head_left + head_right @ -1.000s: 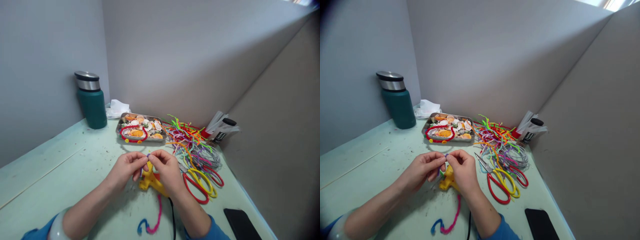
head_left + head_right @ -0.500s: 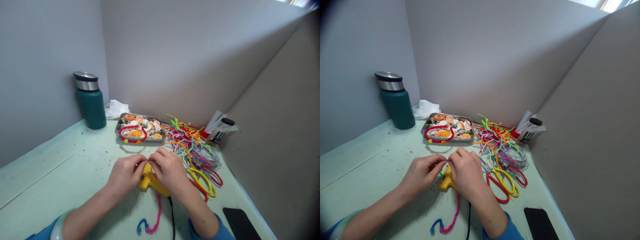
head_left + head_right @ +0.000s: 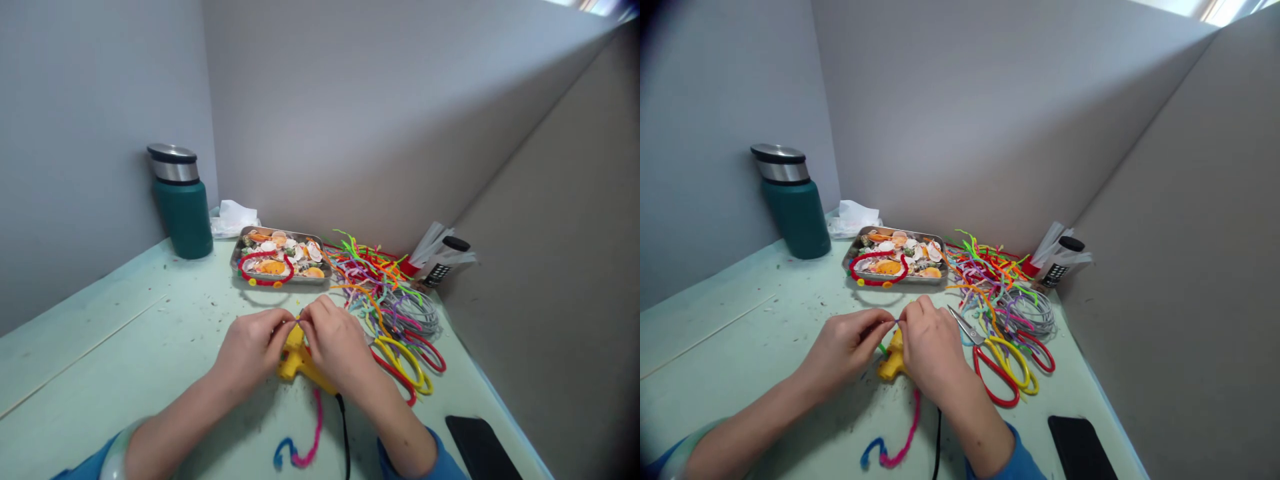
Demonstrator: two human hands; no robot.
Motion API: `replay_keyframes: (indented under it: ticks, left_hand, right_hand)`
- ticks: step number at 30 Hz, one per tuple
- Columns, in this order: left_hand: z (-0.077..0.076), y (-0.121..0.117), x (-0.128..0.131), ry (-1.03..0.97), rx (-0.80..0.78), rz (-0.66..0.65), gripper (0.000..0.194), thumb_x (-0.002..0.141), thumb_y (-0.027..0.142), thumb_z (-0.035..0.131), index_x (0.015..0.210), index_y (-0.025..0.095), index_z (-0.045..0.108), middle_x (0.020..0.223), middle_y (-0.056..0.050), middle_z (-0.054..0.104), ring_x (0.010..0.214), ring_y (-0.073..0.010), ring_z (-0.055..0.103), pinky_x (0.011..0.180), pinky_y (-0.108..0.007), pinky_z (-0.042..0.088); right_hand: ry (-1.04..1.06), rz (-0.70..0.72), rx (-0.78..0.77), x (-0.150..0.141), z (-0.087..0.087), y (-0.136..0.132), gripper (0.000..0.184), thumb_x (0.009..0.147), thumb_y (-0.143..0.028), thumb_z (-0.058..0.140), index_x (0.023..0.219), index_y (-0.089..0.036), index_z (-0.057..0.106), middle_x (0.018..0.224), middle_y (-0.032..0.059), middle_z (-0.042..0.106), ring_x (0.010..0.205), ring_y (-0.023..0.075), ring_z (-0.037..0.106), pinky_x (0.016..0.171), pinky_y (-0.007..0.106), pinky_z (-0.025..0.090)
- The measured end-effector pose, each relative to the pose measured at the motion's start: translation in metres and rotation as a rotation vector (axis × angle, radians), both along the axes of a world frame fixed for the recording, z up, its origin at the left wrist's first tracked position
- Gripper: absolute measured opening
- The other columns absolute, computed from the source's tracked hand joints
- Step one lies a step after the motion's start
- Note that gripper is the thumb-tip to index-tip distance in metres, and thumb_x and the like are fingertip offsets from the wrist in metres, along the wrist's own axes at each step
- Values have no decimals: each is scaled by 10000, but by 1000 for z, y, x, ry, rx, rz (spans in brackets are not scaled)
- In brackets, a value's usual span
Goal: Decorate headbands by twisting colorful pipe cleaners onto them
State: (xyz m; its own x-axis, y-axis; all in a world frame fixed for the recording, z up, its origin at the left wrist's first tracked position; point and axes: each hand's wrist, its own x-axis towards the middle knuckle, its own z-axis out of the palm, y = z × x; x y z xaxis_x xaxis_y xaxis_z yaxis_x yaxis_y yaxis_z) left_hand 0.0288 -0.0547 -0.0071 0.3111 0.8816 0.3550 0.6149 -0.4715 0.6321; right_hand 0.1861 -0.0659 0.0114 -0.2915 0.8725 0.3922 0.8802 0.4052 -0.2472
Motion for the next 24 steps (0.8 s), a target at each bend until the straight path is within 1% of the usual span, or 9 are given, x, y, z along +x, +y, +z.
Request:
replay_keyframes:
  ticks: [3,6,8,10,12,15,19,21,24]
  left_hand:
    - [4,4,1,-251,-258,-30,198,825,308,470,760,182,608,607,13,588,519,-115,515,515,-220,378]
    - [4,8,2,-566,-585,-144,215,804,355,505,743,161,573,566,35,545,414,-77,457,445,-201,368]
    - [2,10,2,-717,-702,-198,222,787,366,538,745,150,561,610,27,569,415,-64,468,459,-199,387]
    - [0,10,2,-782,-741,-201,221,774,364,562,750,144,563,639,18,584,420,-57,473,467,-197,389]
    - [1,10,1,-751,-727,-167,223,769,364,567,748,142,568,616,21,577,402,-55,454,444,-192,365]
    - [4,9,0,-597,-621,-65,219,768,363,553,742,147,584,572,33,554,389,-61,418,413,-193,324]
    - [5,5,0,-339,-315,26,202,790,330,512,753,170,631,614,20,591,506,-99,479,485,-200,357]
    - [3,3,-1,-210,-172,17,209,815,305,480,767,185,645,650,13,622,564,-113,511,540,-207,372]
    - [0,1,-1,-81,-31,4,215,835,265,450,785,195,647,705,2,653,622,-128,549,604,-221,383]
  right_hand:
    - [333,29,-74,-4,-3,1,91,839,-177,473,764,-179,526,787,29,556,715,150,521,638,264,386]
    - [740,42,-201,-12,-8,3,100,822,-199,479,737,-177,527,719,9,555,683,138,526,618,248,416]
    - [971,26,-299,-17,-10,4,85,803,-228,505,745,-173,534,670,-7,555,634,131,525,587,243,427]
    - [1066,10,-357,-18,-11,5,91,790,-246,531,748,-167,547,641,-14,557,602,127,524,567,240,426]
    - [970,15,-318,-14,-9,6,106,804,-245,531,756,-165,580,674,-1,575,634,132,536,587,243,423]
    - [646,49,-115,-5,-4,6,127,839,-226,510,830,-180,628,813,30,598,761,148,550,672,256,412]
    - [290,103,41,3,1,4,152,869,-220,491,951,-204,618,891,40,584,799,153,539,703,266,384]
    - [109,101,86,2,1,3,147,878,-219,478,929,-213,616,868,35,581,769,158,523,688,280,359]
    - [-115,61,147,-1,1,1,156,883,-205,460,830,-207,607,807,31,572,705,165,485,652,303,314]
